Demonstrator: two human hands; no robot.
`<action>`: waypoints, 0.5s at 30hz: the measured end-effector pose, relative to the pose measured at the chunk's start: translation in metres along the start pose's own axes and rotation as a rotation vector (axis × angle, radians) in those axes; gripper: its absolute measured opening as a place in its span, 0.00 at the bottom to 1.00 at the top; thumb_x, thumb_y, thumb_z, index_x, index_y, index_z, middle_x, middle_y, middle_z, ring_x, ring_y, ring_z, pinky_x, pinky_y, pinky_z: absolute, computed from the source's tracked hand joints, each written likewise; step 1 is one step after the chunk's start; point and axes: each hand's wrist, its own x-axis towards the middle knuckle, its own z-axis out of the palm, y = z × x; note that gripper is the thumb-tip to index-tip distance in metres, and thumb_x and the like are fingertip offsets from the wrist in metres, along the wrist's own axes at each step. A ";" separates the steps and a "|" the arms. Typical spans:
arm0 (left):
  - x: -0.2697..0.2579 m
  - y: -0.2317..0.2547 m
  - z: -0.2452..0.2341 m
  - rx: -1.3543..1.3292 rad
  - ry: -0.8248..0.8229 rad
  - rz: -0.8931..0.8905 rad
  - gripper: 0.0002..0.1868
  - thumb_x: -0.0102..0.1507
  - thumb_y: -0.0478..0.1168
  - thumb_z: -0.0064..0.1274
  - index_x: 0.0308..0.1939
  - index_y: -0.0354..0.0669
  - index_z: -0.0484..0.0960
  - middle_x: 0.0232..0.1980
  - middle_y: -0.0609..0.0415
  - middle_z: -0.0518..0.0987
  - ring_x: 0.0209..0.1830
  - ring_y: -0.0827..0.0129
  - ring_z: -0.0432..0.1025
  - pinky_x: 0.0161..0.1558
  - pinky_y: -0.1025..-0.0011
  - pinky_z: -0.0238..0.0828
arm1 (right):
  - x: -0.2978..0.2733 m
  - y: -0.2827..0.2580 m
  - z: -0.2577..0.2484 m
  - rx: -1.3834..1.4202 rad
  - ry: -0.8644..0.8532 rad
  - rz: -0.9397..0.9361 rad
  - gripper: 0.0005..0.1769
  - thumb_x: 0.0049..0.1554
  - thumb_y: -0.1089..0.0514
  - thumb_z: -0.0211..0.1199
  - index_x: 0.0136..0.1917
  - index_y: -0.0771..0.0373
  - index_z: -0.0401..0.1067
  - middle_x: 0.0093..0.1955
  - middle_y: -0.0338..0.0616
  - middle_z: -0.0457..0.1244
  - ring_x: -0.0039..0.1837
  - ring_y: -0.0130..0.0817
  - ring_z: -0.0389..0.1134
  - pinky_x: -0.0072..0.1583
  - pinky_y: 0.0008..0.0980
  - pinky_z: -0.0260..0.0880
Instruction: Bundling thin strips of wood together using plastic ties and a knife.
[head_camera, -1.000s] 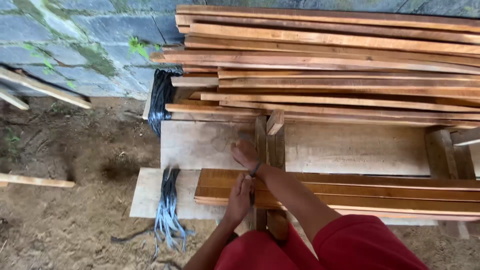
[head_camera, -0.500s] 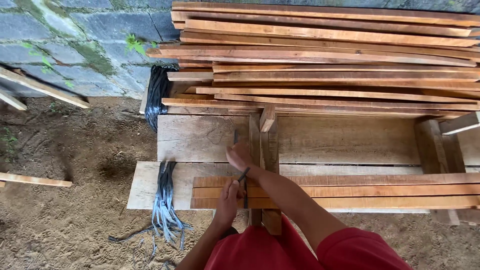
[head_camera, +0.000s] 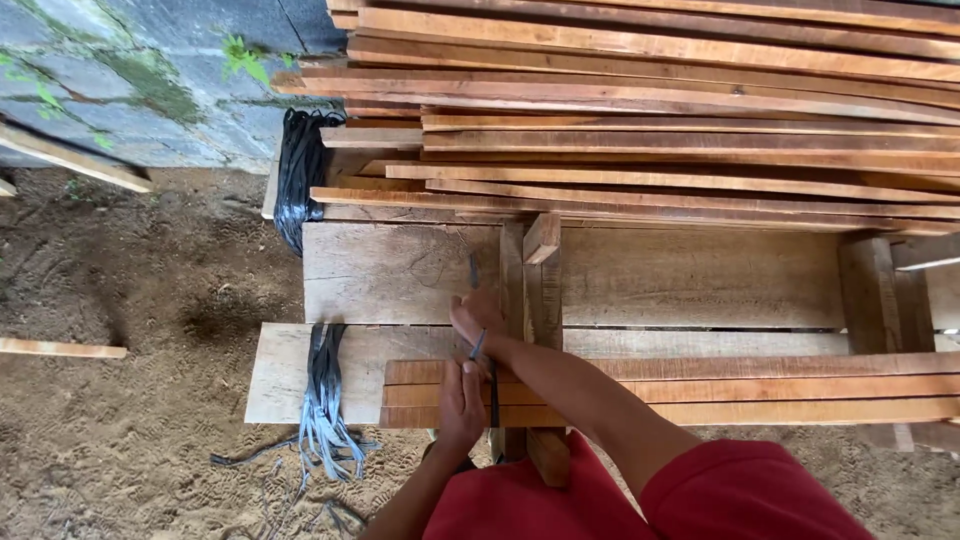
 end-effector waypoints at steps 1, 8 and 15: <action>0.002 0.002 0.001 -0.002 0.004 -0.009 0.11 0.74 0.38 0.32 0.40 0.40 0.68 0.37 0.52 0.73 0.35 0.68 0.65 0.43 0.69 0.67 | -0.002 -0.011 -0.017 -0.002 -0.010 0.002 0.26 0.57 0.52 0.53 0.23 0.70 0.69 0.25 0.60 0.64 0.24 0.54 0.60 0.31 0.49 0.62; 0.000 0.002 -0.002 -0.041 -0.056 0.013 0.13 0.74 0.40 0.33 0.41 0.40 0.71 0.37 0.55 0.73 0.33 0.73 0.62 0.38 0.72 0.65 | -0.003 -0.022 -0.032 -0.019 -0.154 0.011 0.27 0.60 0.55 0.49 0.24 0.72 0.66 0.26 0.58 0.62 0.26 0.49 0.57 0.37 0.48 0.63; -0.011 0.030 -0.010 0.044 -0.102 0.043 0.19 0.74 0.42 0.29 0.61 0.36 0.71 0.53 0.46 0.78 0.46 0.60 0.72 0.52 0.63 0.69 | -0.002 -0.047 -0.071 0.224 -0.189 0.228 0.28 0.63 0.49 0.49 0.34 0.76 0.71 0.35 0.62 0.66 0.35 0.53 0.64 0.44 0.51 0.67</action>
